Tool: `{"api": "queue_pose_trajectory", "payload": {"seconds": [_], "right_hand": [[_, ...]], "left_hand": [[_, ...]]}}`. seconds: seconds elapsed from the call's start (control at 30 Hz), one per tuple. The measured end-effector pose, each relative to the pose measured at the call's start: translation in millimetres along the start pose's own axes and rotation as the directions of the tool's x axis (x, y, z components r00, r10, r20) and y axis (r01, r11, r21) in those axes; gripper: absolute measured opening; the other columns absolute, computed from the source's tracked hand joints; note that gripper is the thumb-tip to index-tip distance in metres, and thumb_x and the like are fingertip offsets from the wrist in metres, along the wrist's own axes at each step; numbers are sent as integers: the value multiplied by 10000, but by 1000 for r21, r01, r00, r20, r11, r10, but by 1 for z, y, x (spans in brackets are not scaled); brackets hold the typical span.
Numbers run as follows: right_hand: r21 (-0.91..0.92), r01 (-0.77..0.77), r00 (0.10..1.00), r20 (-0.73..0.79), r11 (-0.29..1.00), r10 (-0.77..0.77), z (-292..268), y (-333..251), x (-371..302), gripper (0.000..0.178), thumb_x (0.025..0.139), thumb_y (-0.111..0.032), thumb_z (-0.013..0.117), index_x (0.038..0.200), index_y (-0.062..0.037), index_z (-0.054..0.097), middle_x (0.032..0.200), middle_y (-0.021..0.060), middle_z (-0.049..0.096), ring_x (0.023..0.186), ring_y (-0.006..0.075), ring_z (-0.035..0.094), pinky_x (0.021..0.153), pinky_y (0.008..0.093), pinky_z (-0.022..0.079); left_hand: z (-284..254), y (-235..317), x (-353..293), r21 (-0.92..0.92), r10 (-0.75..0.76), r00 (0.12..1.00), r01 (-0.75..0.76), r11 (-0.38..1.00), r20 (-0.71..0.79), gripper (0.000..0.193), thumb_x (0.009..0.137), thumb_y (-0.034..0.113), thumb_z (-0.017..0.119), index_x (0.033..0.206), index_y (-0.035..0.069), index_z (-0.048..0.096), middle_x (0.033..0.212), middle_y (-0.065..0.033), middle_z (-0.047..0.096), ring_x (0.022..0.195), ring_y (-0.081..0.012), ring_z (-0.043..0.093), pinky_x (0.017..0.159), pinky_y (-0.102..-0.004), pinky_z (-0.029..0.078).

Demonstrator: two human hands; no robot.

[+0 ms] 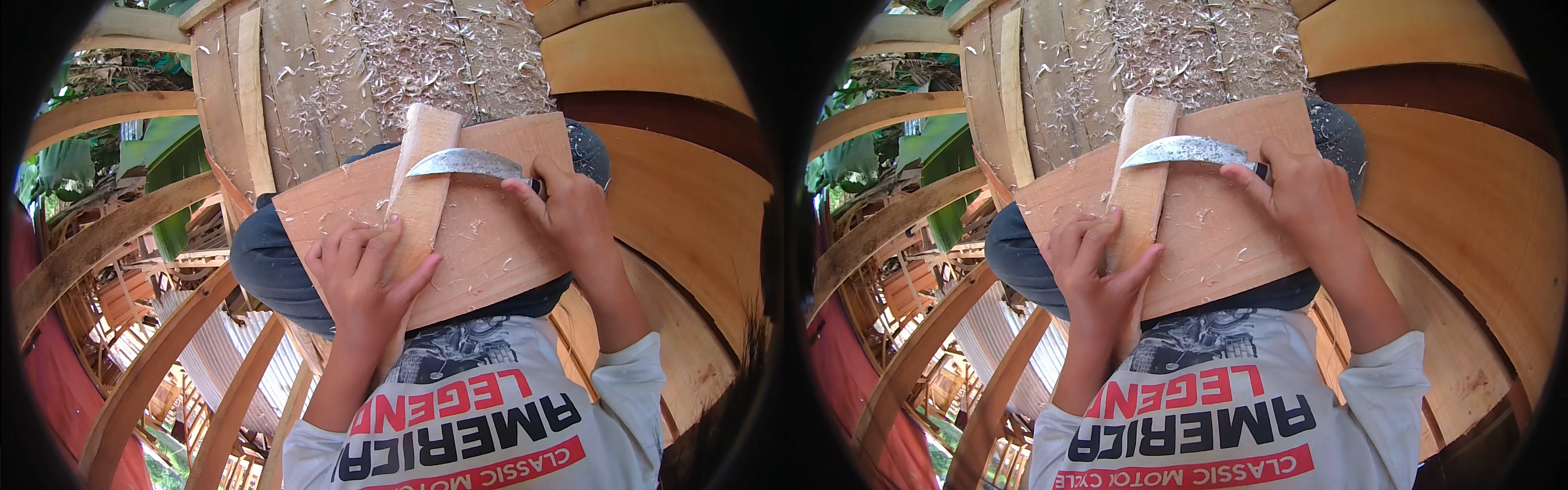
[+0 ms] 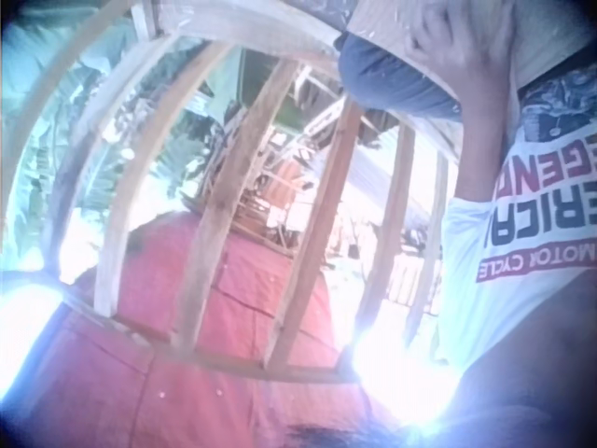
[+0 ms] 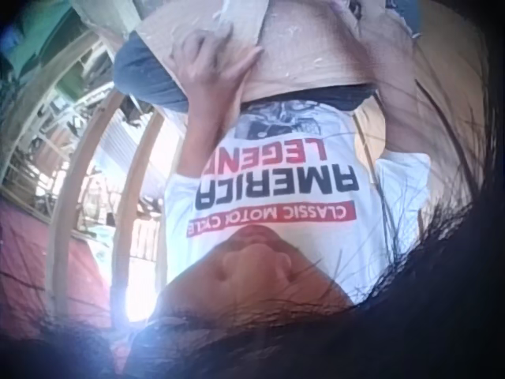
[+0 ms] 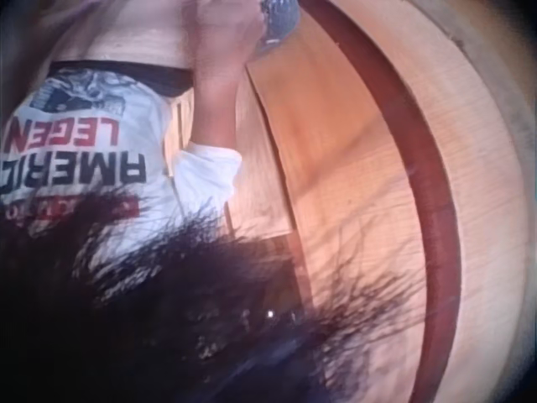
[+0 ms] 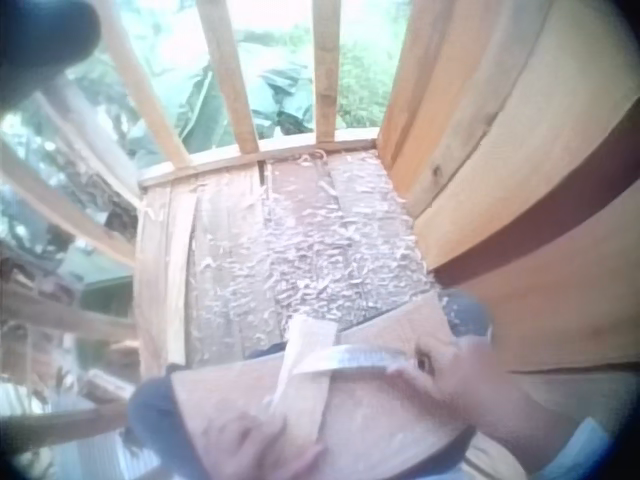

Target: The person sits cross-legged on a wooden platform and uses a curved knife to shave thin layers off a piece of wood. The person holds the wood in their left hand and scrapes the surface with the knife in their right hand, creating wood shavings that fall onto the platform.

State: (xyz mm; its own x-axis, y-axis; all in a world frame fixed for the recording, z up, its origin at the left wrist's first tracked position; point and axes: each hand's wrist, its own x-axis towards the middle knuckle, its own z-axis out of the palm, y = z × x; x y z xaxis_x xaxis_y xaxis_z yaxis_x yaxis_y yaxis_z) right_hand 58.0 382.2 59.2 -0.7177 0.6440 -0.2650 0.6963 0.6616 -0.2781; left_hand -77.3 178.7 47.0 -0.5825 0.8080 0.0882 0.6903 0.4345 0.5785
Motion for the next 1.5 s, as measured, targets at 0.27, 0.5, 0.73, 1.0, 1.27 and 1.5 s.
{"api": "queue_pose_trajectory", "payload": {"seconds": [0.27,0.5,0.73,1.0,1.27,1.5], "right_hand": [[-84,36,999,-23,996,-38,7,1,7,604,865,-581,505,735,-14,667,621,195,609,599,352,629,541,415,492],[-119,35,997,-63,992,-43,10,3,15,657,852,-621,483,698,-8,662,633,192,616,618,347,634,543,413,491],[-161,42,995,-79,986,-55,7,1,20,672,859,-628,464,727,1,663,667,198,630,640,337,643,562,434,495],[35,-185,981,-45,982,186,-31,18,41,642,873,-612,472,799,-9,683,697,215,627,663,383,627,602,447,488],[158,42,993,-116,987,-24,4,5,-15,444,871,-463,575,798,-27,622,717,178,621,665,364,618,589,430,490],[-10,169,978,-126,986,-169,5,1,-10,424,912,-424,520,771,-38,627,668,177,619,648,349,631,579,427,509]], "left_hand": [[2,-3,-1,4,0,1000,0,1000,2,514,613,319,822,1030,60,669,861,-64,535,904,-225,521,847,-385,309],[2,-5,-2,-14,10,1000,-10,1000,-12,504,626,321,814,1031,62,664,866,-62,530,899,-226,516,841,-384,309],[4,-5,-2,14,7,999,-7,1000,-40,531,581,293,843,1028,66,669,883,-60,547,893,-237,526,850,-362,328],[6,-4,-9,29,11,998,-9,1000,-64,512,619,339,819,1031,77,663,868,-54,514,892,-231,503,836,-395,309],[2,-1,-7,12,18,999,-17,1000,-51,499,598,315,829,1008,82,668,875,-61,522,893,-237,512,836,-386,318],[5,-1,-7,10,18,998,-18,1000,-66,497,597,319,830,1005,84,669,875,-57,520,903,-238,509,835,-387,315]]}}
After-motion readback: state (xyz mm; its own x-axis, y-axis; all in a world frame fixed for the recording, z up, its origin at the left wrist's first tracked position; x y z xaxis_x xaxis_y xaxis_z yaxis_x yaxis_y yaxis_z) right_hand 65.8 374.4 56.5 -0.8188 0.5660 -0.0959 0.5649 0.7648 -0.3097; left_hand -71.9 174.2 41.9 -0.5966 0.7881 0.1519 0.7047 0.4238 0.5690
